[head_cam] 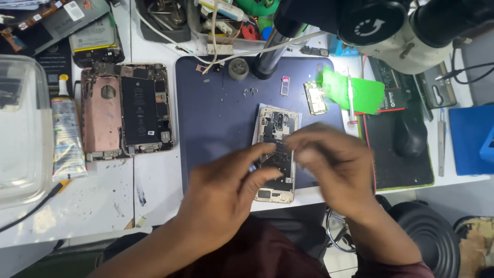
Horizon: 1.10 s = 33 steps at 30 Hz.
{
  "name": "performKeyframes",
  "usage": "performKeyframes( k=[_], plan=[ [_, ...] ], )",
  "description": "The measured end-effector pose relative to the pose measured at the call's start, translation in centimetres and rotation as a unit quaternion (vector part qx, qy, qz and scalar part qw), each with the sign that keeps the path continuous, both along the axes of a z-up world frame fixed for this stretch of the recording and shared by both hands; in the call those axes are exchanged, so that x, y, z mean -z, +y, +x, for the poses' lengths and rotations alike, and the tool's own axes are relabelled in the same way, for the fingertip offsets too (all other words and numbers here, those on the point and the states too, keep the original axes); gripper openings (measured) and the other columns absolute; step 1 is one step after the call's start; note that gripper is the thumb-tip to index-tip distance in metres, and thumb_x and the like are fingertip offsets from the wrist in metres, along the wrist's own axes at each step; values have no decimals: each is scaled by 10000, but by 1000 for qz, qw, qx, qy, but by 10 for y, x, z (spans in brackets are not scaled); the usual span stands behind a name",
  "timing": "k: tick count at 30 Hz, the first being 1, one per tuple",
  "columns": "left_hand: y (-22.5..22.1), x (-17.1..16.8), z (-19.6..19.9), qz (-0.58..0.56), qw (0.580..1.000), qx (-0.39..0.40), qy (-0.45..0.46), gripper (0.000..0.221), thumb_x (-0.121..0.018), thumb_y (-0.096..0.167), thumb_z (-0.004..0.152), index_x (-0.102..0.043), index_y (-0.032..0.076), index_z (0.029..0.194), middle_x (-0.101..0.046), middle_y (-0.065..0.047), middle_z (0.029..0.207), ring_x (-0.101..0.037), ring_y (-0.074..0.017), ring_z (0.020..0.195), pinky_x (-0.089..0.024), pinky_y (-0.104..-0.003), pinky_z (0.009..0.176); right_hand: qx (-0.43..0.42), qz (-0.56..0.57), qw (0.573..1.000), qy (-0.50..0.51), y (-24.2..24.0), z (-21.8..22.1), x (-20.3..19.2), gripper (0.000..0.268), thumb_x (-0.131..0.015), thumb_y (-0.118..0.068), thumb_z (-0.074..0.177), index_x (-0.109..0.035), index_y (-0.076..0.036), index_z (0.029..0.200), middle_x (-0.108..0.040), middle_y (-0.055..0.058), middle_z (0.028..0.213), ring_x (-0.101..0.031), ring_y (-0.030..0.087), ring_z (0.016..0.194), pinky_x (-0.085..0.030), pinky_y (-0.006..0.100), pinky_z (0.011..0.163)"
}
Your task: Repairing a smartphone by manipulating internal components with a precision tool
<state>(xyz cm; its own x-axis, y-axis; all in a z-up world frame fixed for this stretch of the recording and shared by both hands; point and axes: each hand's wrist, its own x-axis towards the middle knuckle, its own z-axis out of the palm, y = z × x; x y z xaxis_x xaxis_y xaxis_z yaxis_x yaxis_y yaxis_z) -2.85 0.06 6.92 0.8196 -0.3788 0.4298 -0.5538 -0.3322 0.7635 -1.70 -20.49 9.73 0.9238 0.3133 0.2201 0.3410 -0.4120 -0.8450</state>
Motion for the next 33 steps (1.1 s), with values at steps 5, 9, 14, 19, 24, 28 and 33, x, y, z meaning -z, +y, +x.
performKeyframes(
  k=[5, 9, 14, 19, 24, 28, 33],
  plan=[
    [-29, -20, 12, -406, 888, 22, 215, 140, -606, 117, 1029, -592, 16, 1124, -732, -106, 1060, -736, -177, 989, -628, -277, 901, -98, 185, 971, 118, -7, -11, 28, 741, -780, -199, 914, -377, -10, 1506, -561, 163, 1382, -622, 296, 1304, -569, 467, 1130],
    [-24, -14, 23, -468, 834, 84, 280, 371, -593, 153, 1019, -491, -9, 1336, -736, -241, 1181, -724, -316, 1201, -686, -391, 936, -23, 26, 992, 125, -6, -4, 9, 696, -760, -181, 863, -440, 36, 1442, -720, 128, 1180, -757, 176, 1033, -626, 280, 908],
    [4, 31, 33, -41, 987, -144, 53, 492, -672, 493, 913, -565, 94, 1180, -629, -82, 1084, -610, -243, 997, -473, -401, 888, -3, -92, 988, 123, -39, 14, -12, 315, -594, -42, 911, -662, -38, 1219, -727, 57, 1073, -711, 131, 862, -617, 235, 702],
    [-29, 53, 6, 247, 959, -137, 33, 1107, -528, 961, 729, -537, 52, 1361, -649, -159, 1102, -570, -360, 974, -404, -522, 823, 102, -245, 964, 28, -40, 45, 30, 285, -787, -276, 887, -620, -117, 1055, -524, -13, 694, -398, 118, 598, -353, 299, 597],
    [-30, 51, 10, 317, 937, -150, -1, 1224, -713, 939, 661, -475, 53, 1471, -641, -122, 1109, -573, -309, 931, -412, -484, 797, 93, -286, 950, -83, -38, 57, 51, 622, -861, -441, 798, -675, -12, 1208, -665, 94, 1040, -643, 258, 860, -479, 390, 739],
    [-15, 50, 16, 336, 933, -126, 33, 1080, -794, 917, 622, -537, 107, 1288, -609, -102, 1136, -567, -325, 1028, -420, -505, 851, 92, -288, 948, -95, -47, 47, 54, 631, -847, -458, 785, -713, -9, 1207, -676, 110, 1105, -666, 282, 990, -504, 410, 831],
    [-22, 48, 6, 314, 942, -120, 9, 886, -786, 816, 715, -624, 97, 1208, -635, -71, 1045, -579, -314, 972, -421, -499, 845, 78, -254, 963, -48, -48, 46, 54, 586, -806, -430, 823, -703, -90, 1288, -696, 91, 1255, -693, 253, 1121, -520, 384, 938]
  ],
)
